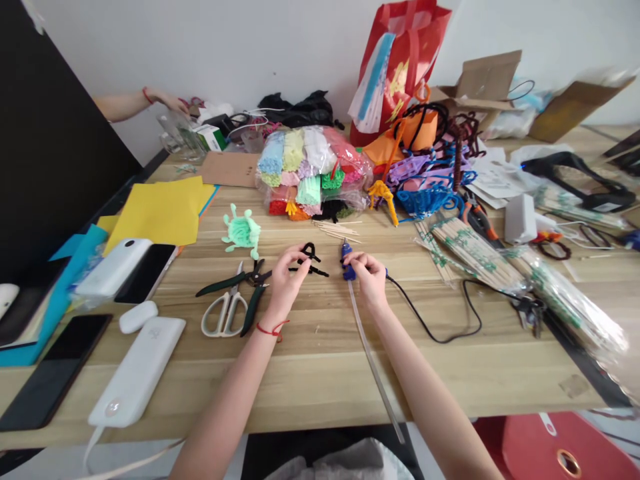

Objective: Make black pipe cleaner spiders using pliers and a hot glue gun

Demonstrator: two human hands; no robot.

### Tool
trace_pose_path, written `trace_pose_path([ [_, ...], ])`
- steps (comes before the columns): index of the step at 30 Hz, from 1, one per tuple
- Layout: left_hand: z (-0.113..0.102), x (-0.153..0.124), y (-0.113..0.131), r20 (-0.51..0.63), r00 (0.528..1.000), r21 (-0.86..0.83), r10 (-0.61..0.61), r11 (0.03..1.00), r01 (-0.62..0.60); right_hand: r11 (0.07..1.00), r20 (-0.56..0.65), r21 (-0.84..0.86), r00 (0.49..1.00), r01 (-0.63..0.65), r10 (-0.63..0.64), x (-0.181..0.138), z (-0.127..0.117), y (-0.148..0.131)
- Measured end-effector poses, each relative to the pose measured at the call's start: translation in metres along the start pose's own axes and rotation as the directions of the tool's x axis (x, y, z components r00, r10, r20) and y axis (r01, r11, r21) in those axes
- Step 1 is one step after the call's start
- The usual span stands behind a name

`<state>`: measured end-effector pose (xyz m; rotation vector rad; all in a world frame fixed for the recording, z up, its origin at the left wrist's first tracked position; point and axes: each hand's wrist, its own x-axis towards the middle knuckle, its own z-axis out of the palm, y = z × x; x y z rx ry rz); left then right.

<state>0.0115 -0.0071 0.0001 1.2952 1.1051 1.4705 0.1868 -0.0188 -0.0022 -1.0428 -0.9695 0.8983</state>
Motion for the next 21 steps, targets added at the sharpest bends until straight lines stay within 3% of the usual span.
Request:
trace_pose_path([
  [5,0.001,-0.001,0.0,0.018,1.0,0.045,0.024,0.999,-0.025,0.994,0.057,0.067,0.995,-0.087,0.083,-0.005,0.005,-0.009],
  [17,-0.001,-0.002,0.0,0.042,0.998,0.07,0.044,0.996,-0.047,0.978,0.251,0.15,0.962,-0.145,0.105,-0.011,0.011,-0.015],
  [21,-0.002,-0.002,-0.001,0.054,0.996,0.092,0.069,0.993,-0.074,0.98,0.247,0.099,0.959,-0.17,0.142,-0.012,0.013,-0.014],
])
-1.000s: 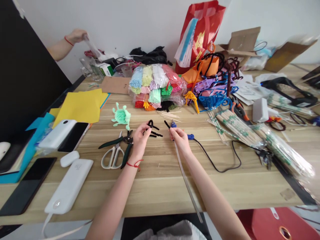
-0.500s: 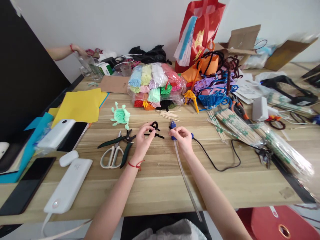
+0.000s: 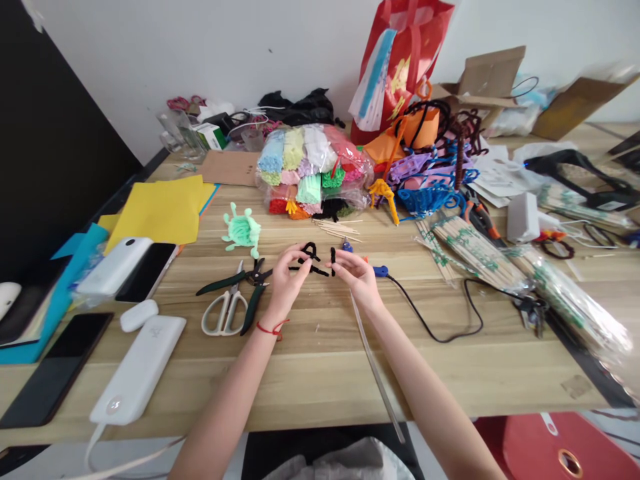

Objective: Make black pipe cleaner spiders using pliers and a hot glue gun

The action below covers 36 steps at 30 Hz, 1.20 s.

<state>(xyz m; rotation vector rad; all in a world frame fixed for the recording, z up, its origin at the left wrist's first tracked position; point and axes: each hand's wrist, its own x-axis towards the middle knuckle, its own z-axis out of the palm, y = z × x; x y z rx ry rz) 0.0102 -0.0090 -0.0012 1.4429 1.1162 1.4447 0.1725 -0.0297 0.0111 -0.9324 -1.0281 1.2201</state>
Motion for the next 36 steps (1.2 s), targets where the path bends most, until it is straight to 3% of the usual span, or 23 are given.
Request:
trace_pose_path([
  [5,-0.001,0.0,0.0,0.017,0.999,0.057,0.035,0.998,-0.036,0.998,-0.031,-0.059,1.0,-0.003,0.001,0.0,0.003,0.005],
  [11,-0.001,0.001,0.0,0.029,0.996,0.121,0.08,0.989,-0.083,0.98,-0.042,-0.152,0.989,0.132,-0.14,-0.002,0.004,0.008],
  [23,0.001,0.0,0.009,0.059,0.982,0.219,0.18,0.958,-0.188,0.959,-0.008,-0.219,0.983,0.177,-0.184,0.001,-0.001,0.012],
  [36,0.002,-0.001,0.015,0.105,0.973,0.269,0.206,0.936,-0.227,0.952,0.008,-0.251,0.984,0.175,-0.178,0.0,-0.002,0.014],
])
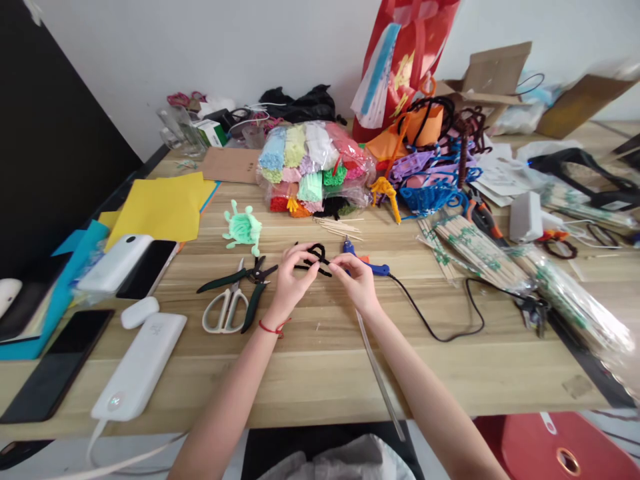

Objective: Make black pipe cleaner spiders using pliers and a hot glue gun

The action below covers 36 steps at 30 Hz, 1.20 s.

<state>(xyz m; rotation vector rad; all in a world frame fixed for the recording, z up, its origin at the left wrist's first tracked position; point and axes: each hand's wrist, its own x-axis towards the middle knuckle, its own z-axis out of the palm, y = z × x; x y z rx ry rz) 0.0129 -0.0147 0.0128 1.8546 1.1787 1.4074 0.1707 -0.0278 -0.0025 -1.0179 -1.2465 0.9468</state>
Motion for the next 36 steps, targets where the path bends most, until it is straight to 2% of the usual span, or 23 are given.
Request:
trace_pose_path([
  [9,0.0004,0.0001,-0.0015,-0.006,1.0,-0.022,-0.015,1.0,0.015,1.0,0.009,-0.002,1.0,-0.017,0.017,0.0005,0.0002,0.0022],
  [18,-0.0004,0.0003,-0.0001,-0.006,1.0,0.003,0.001,1.0,-0.001,0.996,0.011,-0.009,0.996,-0.086,0.086,-0.0005,0.0012,-0.0017],
  [36,-0.002,0.0006,0.0052,0.007,0.999,0.067,0.048,0.997,-0.049,0.997,0.013,-0.015,0.997,-0.076,0.077,0.001,-0.0012,0.0003],
])
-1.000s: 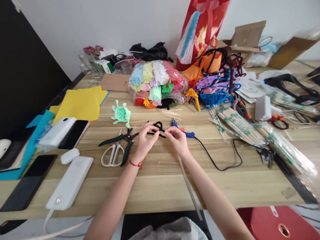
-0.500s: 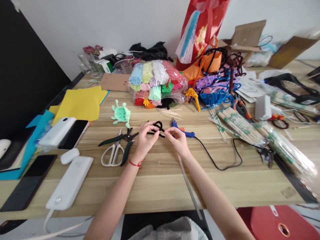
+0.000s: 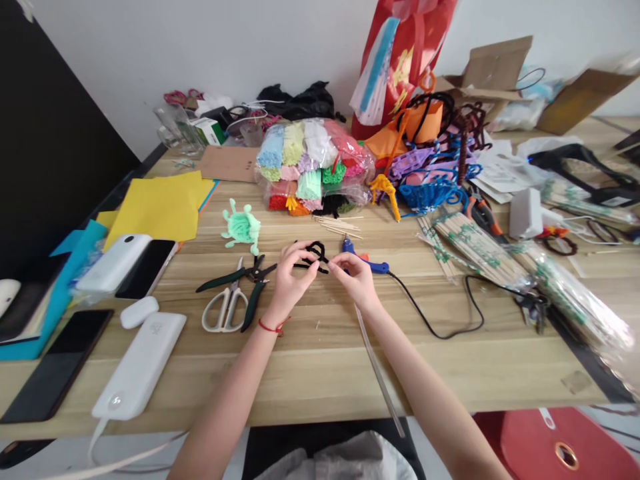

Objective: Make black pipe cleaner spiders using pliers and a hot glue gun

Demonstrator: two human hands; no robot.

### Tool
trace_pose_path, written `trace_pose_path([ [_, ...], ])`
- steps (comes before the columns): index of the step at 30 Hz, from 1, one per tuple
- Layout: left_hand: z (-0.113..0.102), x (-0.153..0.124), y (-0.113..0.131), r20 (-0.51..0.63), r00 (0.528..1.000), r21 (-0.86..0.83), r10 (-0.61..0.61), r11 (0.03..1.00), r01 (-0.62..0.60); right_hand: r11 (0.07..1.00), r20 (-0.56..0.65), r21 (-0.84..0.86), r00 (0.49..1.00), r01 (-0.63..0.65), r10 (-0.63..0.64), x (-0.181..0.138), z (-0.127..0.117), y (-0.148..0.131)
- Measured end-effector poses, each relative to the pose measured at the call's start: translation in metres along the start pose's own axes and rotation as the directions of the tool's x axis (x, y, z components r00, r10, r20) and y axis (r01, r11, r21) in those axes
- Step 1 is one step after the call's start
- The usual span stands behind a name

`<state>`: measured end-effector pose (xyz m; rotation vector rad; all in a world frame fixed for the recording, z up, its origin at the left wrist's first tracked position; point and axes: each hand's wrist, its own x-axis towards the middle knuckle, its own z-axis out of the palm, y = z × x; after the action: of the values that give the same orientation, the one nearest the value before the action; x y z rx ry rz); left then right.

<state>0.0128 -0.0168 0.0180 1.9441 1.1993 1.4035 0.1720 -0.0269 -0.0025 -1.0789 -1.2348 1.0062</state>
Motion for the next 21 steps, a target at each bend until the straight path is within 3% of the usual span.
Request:
trace_pose_path([
  [21,-0.0009,-0.0005,-0.0001,0.028,1.0,-0.003,-0.001,1.0,0.001,1.0,-0.005,0.023,1.0,-0.019,0.019,0.0003,0.0006,-0.0014],
])
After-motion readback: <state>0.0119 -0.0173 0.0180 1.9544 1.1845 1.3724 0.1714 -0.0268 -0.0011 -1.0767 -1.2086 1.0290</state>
